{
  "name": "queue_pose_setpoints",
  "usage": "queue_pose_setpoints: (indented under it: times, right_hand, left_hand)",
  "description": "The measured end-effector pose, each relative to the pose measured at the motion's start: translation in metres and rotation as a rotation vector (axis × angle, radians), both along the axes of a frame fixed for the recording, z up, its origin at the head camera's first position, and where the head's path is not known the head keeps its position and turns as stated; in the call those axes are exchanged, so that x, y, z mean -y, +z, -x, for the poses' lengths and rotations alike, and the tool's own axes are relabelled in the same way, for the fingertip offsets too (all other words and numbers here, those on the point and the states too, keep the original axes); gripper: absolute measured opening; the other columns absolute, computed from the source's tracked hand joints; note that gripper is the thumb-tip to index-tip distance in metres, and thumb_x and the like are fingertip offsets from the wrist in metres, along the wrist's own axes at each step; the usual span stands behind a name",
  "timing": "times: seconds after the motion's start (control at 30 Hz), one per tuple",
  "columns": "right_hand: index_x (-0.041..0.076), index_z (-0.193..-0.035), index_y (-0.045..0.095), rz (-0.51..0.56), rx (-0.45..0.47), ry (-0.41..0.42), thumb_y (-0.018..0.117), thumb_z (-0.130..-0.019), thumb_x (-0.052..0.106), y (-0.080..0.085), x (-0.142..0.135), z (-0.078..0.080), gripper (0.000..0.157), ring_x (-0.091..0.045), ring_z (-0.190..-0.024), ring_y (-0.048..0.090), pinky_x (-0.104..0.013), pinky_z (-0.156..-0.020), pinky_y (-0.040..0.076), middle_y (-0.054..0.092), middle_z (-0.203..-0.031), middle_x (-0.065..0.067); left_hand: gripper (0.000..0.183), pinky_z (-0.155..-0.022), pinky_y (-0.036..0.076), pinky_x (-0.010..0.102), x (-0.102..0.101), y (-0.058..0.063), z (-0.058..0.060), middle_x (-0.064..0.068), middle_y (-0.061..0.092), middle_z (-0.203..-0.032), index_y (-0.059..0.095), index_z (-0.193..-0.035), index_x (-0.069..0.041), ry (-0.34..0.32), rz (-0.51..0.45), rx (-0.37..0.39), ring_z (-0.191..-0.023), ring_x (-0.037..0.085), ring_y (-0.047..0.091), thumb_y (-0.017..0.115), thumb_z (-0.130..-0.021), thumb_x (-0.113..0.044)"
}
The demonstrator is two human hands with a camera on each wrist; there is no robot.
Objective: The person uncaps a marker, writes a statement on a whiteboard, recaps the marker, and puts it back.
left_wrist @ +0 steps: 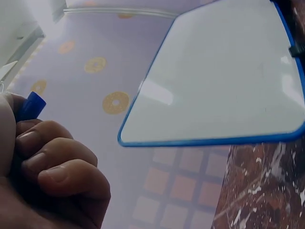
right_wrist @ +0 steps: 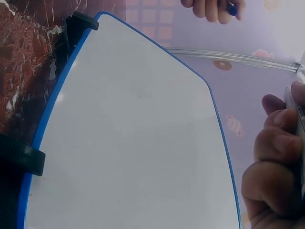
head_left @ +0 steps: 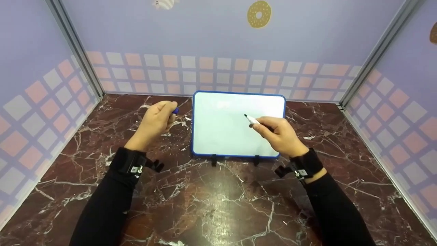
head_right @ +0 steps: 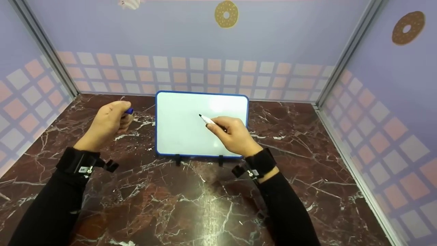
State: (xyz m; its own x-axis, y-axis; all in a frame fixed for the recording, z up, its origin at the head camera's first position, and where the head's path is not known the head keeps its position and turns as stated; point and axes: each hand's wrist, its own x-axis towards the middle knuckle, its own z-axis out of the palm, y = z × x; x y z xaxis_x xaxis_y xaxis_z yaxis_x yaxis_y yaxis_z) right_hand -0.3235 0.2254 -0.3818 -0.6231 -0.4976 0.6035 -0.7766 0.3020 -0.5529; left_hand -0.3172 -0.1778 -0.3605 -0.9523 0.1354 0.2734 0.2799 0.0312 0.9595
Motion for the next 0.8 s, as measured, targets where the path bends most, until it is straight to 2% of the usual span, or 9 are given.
queue_pose_setpoints:
  times: [0.23, 0.43, 0.6, 0.8]
  right_hand:
    - [0.002, -0.114, 0.083, 0.002, 0.011, -0.005, 0.07, -0.112, 0.009, 0.001, 0.001, -0.001, 0.015, -0.009, -0.061, 0.044, -0.021, -0.055, 0.033, 0.056, -0.078, 0.007]
    - [0.005, -0.115, 0.083, 0.006, 0.019, -0.004, 0.069, -0.112, 0.01, 0.001, 0.001, -0.003, 0.015, -0.009, -0.061, 0.044, -0.022, -0.055, 0.033, 0.056, -0.077, 0.007]
    - [0.006, -0.114, 0.083, 0.005, 0.008, -0.001, 0.069, -0.112, 0.009, 0.001, 0.0, -0.002, 0.015, -0.009, -0.06, 0.043, -0.022, -0.054, 0.032, 0.055, -0.077, 0.008]
    - [0.002, -0.114, 0.082, -0.003, -0.013, 0.0, 0.069, -0.111, 0.007, 0.002, 0.0, -0.002, 0.014, -0.007, -0.058, 0.04, -0.023, -0.054, 0.031, 0.053, -0.077, 0.009]
  left_hand:
    - [0.033, -0.053, 0.032, 0.023, 0.01, -0.007, 0.006, -0.004, 0.046, -0.068, 0.049, -0.087, -0.009, 0.076, 0.242, -0.014, -0.058, 0.011, 0.039, 0.059, -0.114, -0.025]
    - [0.022, -0.067, 0.039, 0.032, 0.019, -0.015, 0.012, 0.003, 0.047, -0.086, 0.048, -0.097, -0.01, 0.131, 0.475, -0.026, -0.072, 0.018, 0.044, 0.06, -0.109, -0.025]
    - [0.023, -0.073, 0.04, 0.04, 0.029, -0.026, 0.019, 0.008, 0.046, -0.095, 0.045, -0.101, -0.009, 0.138, 0.659, 0.004, -0.078, 0.026, 0.045, 0.057, -0.107, -0.027]
    - [0.033, -0.076, 0.045, 0.043, 0.04, -0.038, 0.027, 0.013, 0.057, -0.102, 0.052, -0.115, -0.006, 0.143, 0.879, 0.046, -0.086, 0.031, 0.055, 0.059, -0.108, -0.038]
